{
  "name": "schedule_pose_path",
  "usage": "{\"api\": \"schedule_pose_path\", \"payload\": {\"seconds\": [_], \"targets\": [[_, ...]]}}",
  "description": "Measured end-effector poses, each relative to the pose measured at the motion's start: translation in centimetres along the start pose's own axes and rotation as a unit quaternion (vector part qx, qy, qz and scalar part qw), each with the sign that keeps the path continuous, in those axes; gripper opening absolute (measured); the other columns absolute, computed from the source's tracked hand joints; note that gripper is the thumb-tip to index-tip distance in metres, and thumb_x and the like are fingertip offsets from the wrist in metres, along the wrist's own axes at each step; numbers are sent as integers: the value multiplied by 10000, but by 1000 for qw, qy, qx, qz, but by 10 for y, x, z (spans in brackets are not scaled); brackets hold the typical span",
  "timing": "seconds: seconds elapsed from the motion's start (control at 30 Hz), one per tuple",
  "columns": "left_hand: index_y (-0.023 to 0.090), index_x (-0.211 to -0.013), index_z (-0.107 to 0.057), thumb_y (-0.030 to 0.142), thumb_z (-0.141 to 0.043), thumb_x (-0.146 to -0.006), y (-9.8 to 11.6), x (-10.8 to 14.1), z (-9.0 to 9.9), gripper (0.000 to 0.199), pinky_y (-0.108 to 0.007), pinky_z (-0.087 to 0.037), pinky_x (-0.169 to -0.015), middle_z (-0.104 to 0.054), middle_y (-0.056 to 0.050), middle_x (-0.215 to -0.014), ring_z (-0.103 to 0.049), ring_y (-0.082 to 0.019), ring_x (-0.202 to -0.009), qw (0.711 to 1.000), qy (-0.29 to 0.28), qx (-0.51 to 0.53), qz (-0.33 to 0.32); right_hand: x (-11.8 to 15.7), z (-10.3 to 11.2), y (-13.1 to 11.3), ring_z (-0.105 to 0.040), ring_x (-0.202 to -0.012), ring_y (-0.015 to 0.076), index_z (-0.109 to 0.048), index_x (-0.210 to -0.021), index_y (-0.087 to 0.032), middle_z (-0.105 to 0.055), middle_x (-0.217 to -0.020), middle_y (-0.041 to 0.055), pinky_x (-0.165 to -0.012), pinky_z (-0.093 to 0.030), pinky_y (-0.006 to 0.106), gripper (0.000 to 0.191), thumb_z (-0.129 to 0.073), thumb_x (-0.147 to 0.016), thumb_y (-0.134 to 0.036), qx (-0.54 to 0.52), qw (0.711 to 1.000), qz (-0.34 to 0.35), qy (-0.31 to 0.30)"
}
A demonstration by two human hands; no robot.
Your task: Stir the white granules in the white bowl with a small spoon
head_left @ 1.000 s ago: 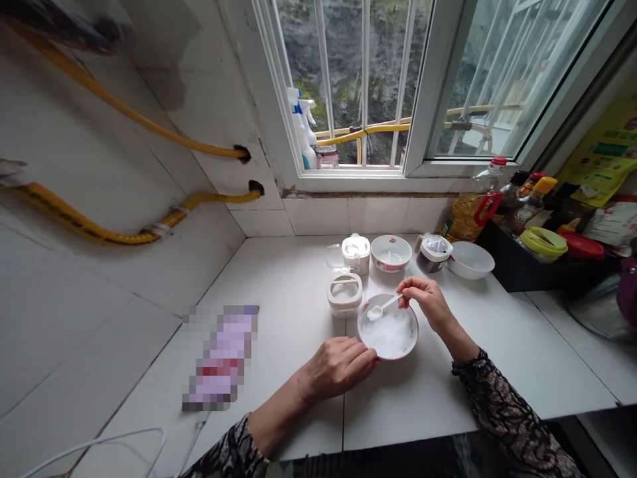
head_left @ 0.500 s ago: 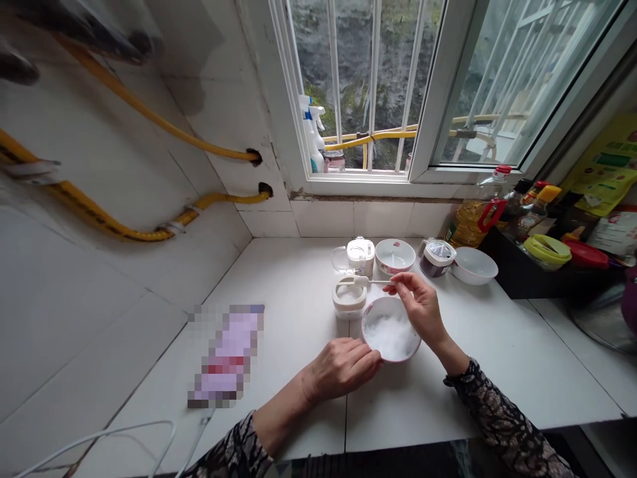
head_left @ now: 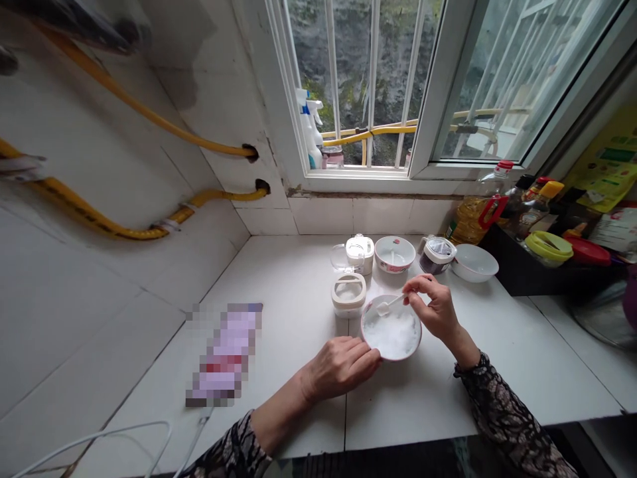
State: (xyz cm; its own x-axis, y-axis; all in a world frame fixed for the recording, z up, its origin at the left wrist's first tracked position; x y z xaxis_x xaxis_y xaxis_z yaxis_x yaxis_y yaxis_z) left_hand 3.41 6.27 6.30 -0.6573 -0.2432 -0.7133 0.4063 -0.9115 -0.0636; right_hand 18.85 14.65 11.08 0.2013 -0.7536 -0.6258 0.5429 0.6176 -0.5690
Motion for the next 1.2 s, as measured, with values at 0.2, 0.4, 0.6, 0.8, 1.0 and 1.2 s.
{"api": "schedule_pose_path", "payload": {"seconds": [0.2, 0.4, 0.6, 0.8, 1.0, 1.2], "targets": [[161, -841, -547, 130, -464, -951, 0, 0, 0, 141, -247, -363, -478, -554, 30, -595, -507, -104, -507, 1000, -2, 2, 0, 7, -34, 2, -562, -621, 172, -622, -723, -224, -679, -635, -8, -890, -453, 407, 181, -506, -768, -93, 26, 993, 20, -113], [159, -848, -544, 125, -466, -954, 1, 0, 1, 136, -256, -354, -477, -561, 29, -596, -501, -109, -501, 1000, -1, 5, -1, 8, -34, 10, -600, -677, 183, -626, -676, -221, -677, -583, -10, -860, -462, 378, 187, -490, -746, -113, -26, 993, -68, -93], [162, -855, -537, 127, -474, -946, 1, 0, 1, 117, -242, -358, -475, -558, 32, -603, -509, -100, -508, 1000, -1, 2, -1, 9, -26, 41, -580, -513, 155, -635, -656, -190, -638, -513, -4, -577, -470, 289, 128, -513, -689, -211, -190, 949, -246, -44], [163, -860, -544, 139, -472, -950, 0, 0, 1, 118, -239, -376, -477, -573, 28, -610, -525, -97, -518, 1000, -2, 1, 0, 10, -28, 53, -527, -458, 135, -642, -606, -180, -613, -454, -7, -537, -460, 280, 105, -555, -621, -237, -295, 900, -320, -30], [161, -862, -548, 143, -466, -961, 0, 0, 0, 130, -248, -365, -479, -581, 28, -609, -513, -98, -507, 1000, -2, 4, -1, 13, -28, 60, -541, -477, 136, -657, -611, -173, -629, -478, 2, -549, -463, 285, 96, -582, -609, -232, -332, 876, -349, -20], [153, -861, -558, 148, -473, -956, 0, 1, -1, 128, -247, -376, -472, -576, 22, -612, -518, -106, -515, 1000, -1, 3, -1, 12, -36, 54, -620, -567, 155, -672, -711, -168, -707, -598, 32, -616, -497, 302, 129, -678, -649, -282, -380, 855, -352, 1]]}}
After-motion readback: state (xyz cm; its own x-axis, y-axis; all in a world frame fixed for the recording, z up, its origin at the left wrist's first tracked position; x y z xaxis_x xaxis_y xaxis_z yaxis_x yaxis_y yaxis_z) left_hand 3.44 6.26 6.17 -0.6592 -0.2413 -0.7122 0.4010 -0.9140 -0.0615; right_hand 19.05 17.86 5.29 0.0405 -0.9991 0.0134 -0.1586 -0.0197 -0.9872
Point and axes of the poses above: each hand's wrist, its own x-axis away from the middle knuckle, its own z-axis out of the back of the hand, y = z × x, the point moved 8 cm from there along -x, towards the middle knuckle
